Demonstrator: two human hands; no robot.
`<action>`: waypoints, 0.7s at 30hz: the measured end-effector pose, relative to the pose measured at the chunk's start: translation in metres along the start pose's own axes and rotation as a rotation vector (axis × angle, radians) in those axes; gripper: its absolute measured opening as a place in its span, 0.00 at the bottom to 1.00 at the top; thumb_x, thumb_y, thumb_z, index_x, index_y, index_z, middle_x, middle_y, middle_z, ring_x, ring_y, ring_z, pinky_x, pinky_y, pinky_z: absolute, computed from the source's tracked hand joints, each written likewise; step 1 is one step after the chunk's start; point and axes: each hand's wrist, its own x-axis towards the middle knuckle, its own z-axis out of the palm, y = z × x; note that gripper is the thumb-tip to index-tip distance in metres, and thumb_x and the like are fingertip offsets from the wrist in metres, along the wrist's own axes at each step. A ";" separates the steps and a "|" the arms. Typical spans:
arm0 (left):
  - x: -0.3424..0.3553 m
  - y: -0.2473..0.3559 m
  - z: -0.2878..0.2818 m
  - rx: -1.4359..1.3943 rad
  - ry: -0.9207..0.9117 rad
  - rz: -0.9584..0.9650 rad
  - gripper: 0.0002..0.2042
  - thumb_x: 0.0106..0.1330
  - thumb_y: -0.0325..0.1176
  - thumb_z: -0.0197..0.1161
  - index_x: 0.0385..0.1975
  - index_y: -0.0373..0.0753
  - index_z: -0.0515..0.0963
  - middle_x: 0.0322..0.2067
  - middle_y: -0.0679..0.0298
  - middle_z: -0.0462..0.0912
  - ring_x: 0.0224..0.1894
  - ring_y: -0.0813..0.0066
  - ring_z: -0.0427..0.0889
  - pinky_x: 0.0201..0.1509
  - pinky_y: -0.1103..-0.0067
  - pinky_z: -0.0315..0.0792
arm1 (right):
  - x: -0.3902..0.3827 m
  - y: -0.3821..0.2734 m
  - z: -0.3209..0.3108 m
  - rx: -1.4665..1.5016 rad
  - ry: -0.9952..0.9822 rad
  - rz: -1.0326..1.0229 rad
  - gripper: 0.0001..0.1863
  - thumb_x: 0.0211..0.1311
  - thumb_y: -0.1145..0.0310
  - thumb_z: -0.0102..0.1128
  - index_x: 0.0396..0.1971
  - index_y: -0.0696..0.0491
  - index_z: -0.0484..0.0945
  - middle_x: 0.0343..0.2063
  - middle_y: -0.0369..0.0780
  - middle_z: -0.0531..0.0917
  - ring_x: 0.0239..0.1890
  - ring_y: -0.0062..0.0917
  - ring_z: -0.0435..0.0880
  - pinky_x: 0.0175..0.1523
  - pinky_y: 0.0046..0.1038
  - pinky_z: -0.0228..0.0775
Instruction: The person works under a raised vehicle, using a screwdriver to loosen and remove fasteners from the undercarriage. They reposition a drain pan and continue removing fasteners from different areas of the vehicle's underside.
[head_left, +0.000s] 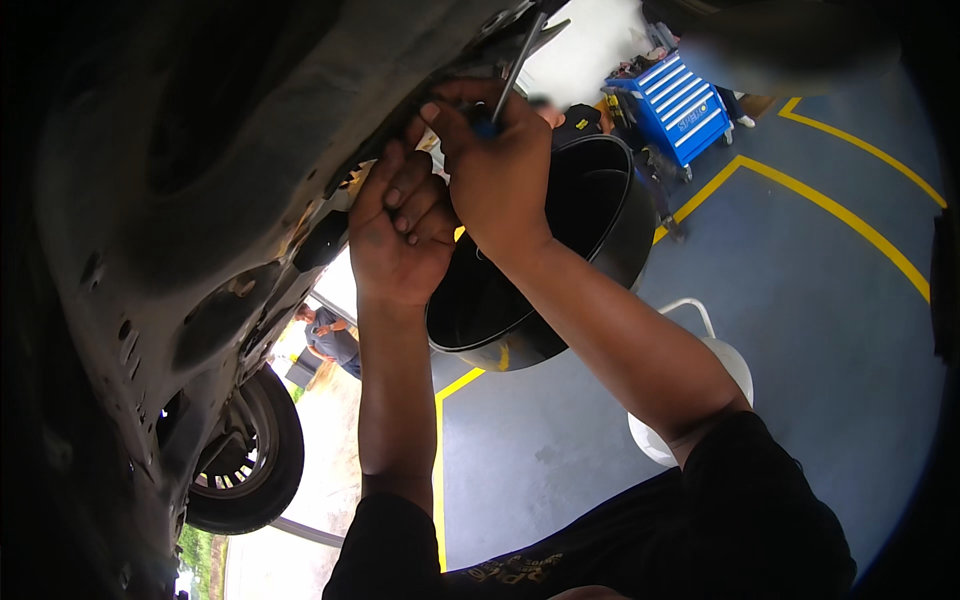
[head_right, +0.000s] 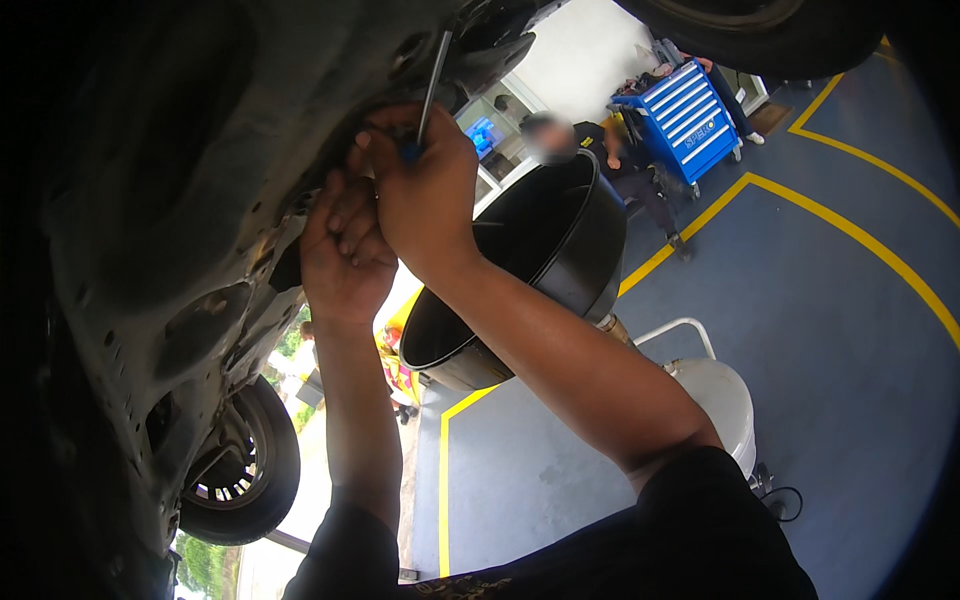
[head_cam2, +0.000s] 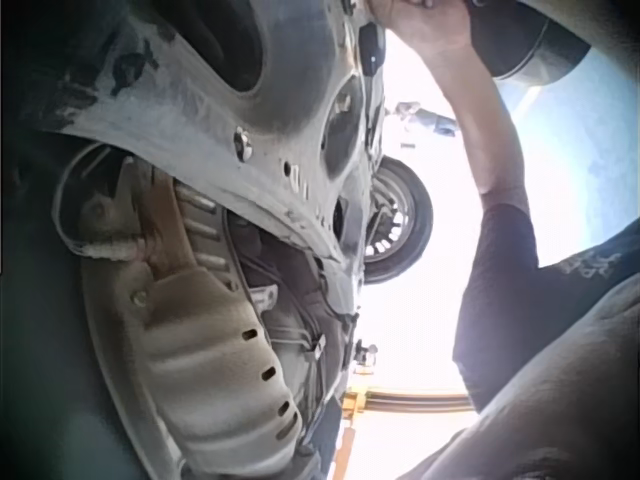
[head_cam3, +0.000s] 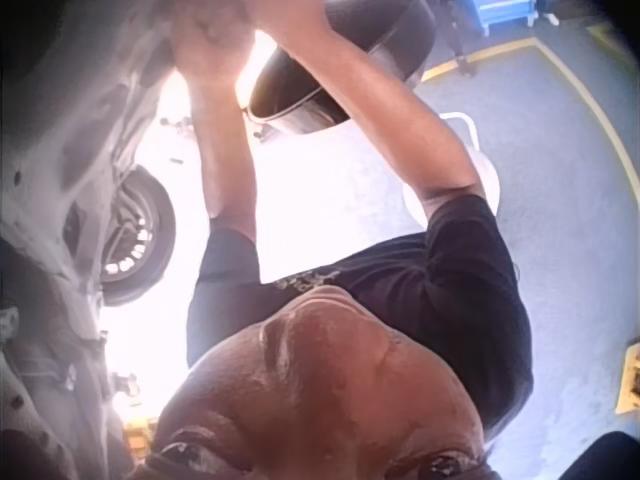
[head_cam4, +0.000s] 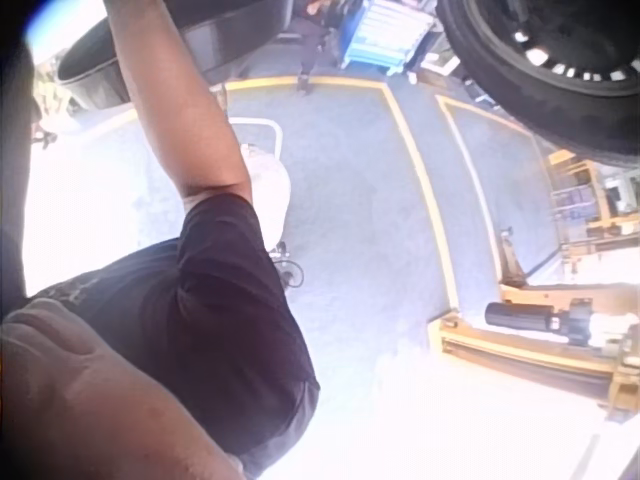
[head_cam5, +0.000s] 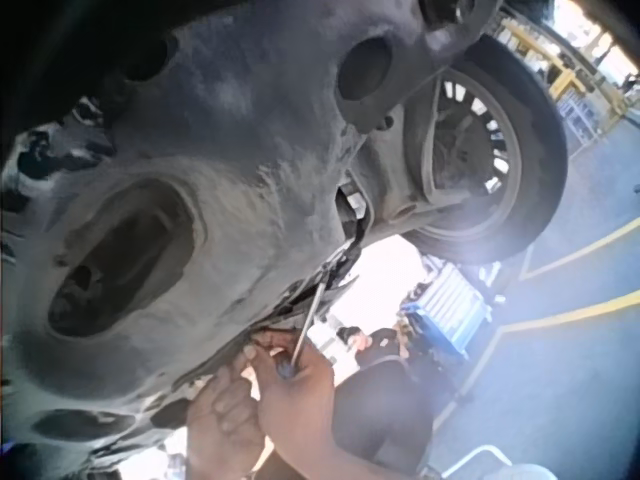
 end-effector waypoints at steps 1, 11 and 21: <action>0.000 -0.001 -0.002 -0.007 -0.013 -0.002 0.17 0.77 0.35 0.44 0.58 0.34 0.68 0.19 0.73 0.61 0.16 0.88 0.54 0.15 0.87 0.48 | -0.001 -0.002 -0.001 0.068 -0.017 0.114 0.08 0.56 0.75 0.67 0.35 0.59 0.80 0.26 0.36 0.82 0.25 0.16 0.77 0.33 0.18 0.67; -0.005 0.007 0.012 -0.036 -0.005 -0.029 0.18 0.76 0.33 0.47 0.58 0.28 0.66 0.19 0.74 0.61 0.16 0.90 0.57 0.15 0.89 0.51 | 0.017 0.033 -0.003 -0.256 0.062 -0.595 0.07 0.54 0.78 0.66 0.33 0.56 0.80 0.28 0.37 0.82 0.27 0.23 0.79 0.32 0.22 0.67; -0.005 0.006 0.011 -0.156 -0.055 -0.075 0.18 0.75 0.32 0.47 0.58 0.27 0.66 0.20 0.73 0.62 0.17 0.87 0.57 0.17 0.87 0.51 | 0.022 0.020 -0.023 -0.458 -0.053 -0.743 0.12 0.45 0.75 0.67 0.32 0.49 0.80 0.30 0.40 0.79 0.33 0.38 0.81 0.33 0.34 0.74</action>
